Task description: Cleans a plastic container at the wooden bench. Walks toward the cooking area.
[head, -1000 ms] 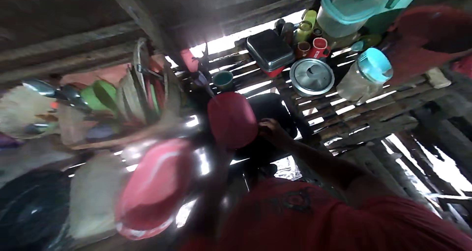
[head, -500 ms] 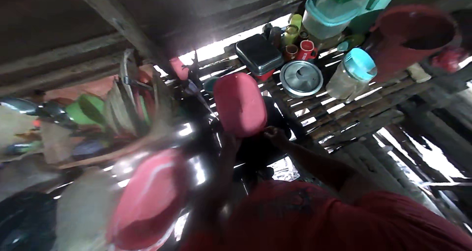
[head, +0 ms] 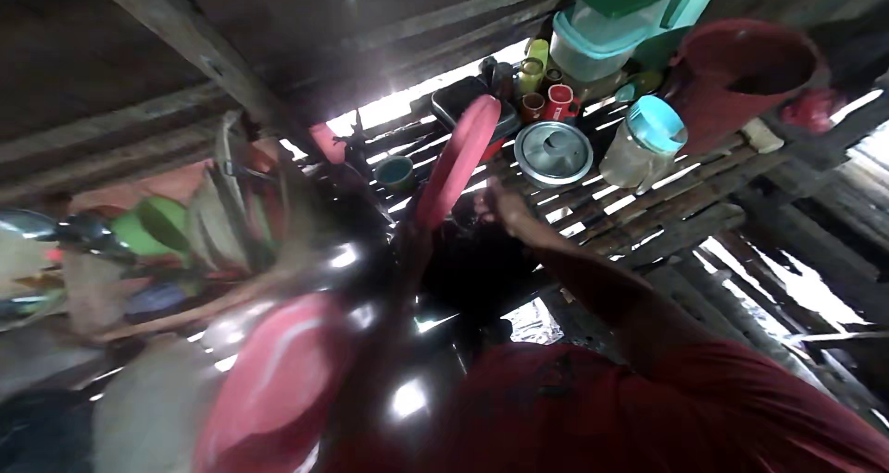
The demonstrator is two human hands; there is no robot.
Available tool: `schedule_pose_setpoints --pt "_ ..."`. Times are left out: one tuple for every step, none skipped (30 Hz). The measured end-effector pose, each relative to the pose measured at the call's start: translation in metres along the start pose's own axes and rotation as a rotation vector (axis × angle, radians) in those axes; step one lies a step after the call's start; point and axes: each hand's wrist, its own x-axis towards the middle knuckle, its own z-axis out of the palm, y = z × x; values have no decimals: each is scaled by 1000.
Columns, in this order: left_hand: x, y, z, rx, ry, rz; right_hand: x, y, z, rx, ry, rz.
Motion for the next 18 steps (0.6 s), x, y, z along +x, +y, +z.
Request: schedule_pose_setpoints --pt "-3 -6 -4 36 -29 40 0 -15 -11 97 12 30" --pt "-6 -11 -7 68 -58 114 1 -27 -22 172 9 55" --pt "-8 -18 -11 102 -91 225 1 -38 -33 226 -2 79" --pt "-10 -26 -15 140 -127 352 0 -45 -45 282 -32 99" --pt "-10 -34 -17 178 -142 476 -1 -50 -56 319 -85 112" --pt "-9 -42 -18 215 -134 576 -5 -53 -65 335 -140 129" --pt "-9 -48 -20 240 -127 597 -8 -54 -71 339 -184 145" --pt "-10 -53 -22 266 -101 562 -13 -53 -75 347 -233 142" --pt "-10 -52 -23 285 -58 493 -18 -54 -77 363 -280 113" --pt "-11 -50 -24 300 -13 408 -21 -54 -78 375 -294 67" --pt "-11 -48 -25 300 17 343 -19 -55 -77 374 -281 12" --pt "-15 -41 -27 277 31 278 -12 -54 -77 389 -251 -33" --pt "-22 -35 -29 263 32 216 -2 -53 -76 435 -194 -57" --pt "-30 -30 -30 236 13 161 12 -53 -72 499 -122 -65" --pt "-39 -27 -30 206 -13 125 30 -54 -68 562 -58 -73" --pt "-49 -28 -29 182 -38 116 50 -52 -65 624 -23 -93" --pt "-61 -32 -27 171 -50 138 67 -49 -62 671 -11 -149" --pt "-73 -37 -25 172 -61 166 77 -45 -59 678 -33 -253"
